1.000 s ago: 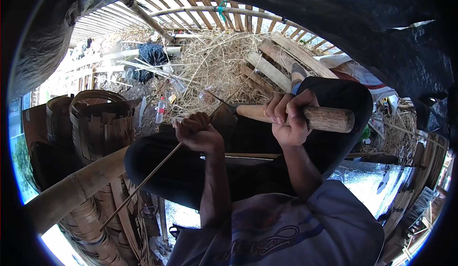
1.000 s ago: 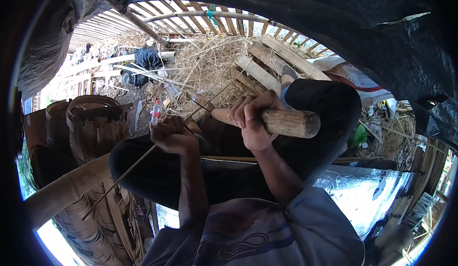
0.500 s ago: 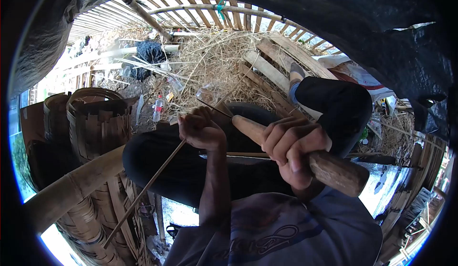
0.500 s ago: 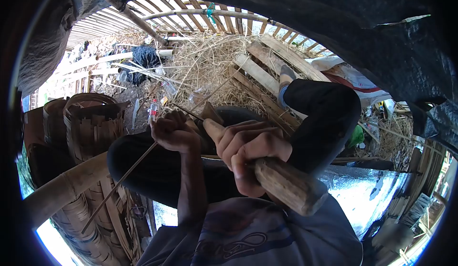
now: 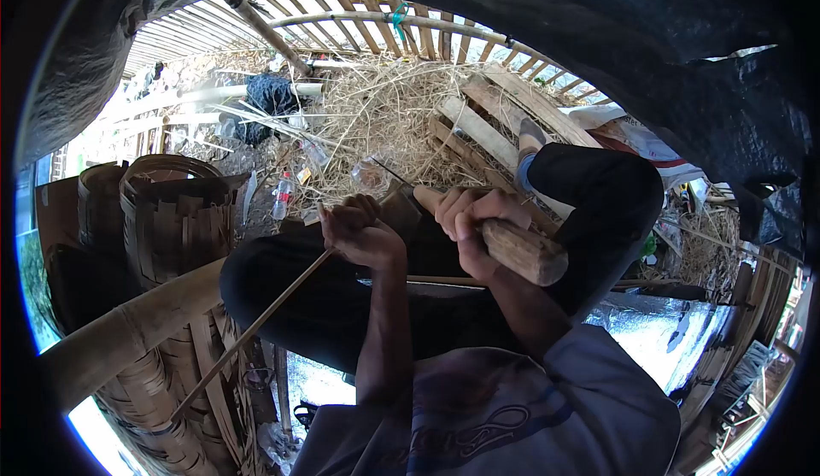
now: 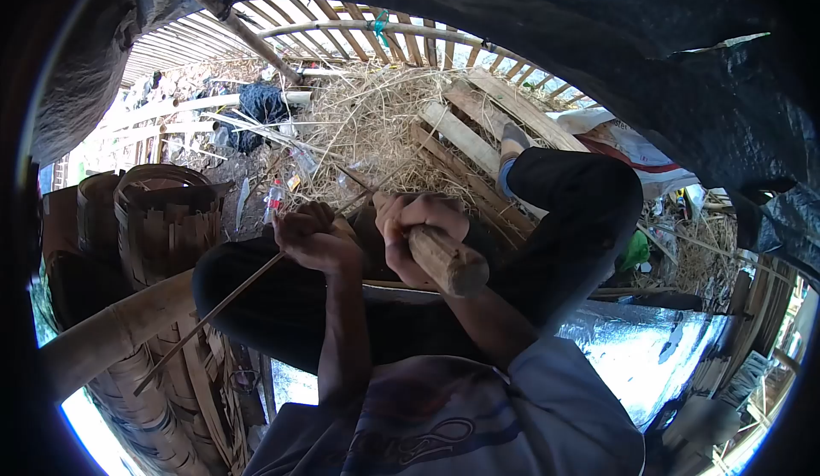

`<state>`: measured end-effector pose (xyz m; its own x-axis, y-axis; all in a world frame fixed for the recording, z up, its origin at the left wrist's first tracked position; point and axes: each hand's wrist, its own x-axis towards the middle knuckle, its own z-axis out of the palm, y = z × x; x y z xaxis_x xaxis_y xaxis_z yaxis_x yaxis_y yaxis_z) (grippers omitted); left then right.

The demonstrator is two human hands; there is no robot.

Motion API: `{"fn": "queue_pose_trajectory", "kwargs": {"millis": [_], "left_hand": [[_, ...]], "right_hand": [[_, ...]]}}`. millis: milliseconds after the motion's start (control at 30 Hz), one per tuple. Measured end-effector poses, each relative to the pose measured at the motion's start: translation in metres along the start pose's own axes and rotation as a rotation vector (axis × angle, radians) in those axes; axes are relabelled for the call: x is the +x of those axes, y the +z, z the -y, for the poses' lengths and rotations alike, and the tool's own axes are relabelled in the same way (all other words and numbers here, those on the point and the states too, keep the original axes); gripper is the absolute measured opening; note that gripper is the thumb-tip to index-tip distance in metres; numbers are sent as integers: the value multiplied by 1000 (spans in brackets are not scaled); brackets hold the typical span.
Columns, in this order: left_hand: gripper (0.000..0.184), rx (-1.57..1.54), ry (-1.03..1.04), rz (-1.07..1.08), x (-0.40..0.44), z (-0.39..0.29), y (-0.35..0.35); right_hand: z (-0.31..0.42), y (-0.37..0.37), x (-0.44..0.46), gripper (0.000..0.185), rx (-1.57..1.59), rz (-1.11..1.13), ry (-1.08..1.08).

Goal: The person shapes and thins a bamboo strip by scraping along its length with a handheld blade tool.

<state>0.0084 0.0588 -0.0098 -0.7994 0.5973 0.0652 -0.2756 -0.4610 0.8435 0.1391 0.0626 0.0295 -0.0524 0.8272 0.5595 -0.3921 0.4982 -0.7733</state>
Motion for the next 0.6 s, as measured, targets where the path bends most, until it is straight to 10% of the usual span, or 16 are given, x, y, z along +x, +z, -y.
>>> {"fn": "queue_pose_trajectory", "kwargs": {"millis": [600], "left_hand": [[50,-86,-23,14,5,-2,12]], "right_hand": [[16,-2,4,18,146,79,-236]]}}
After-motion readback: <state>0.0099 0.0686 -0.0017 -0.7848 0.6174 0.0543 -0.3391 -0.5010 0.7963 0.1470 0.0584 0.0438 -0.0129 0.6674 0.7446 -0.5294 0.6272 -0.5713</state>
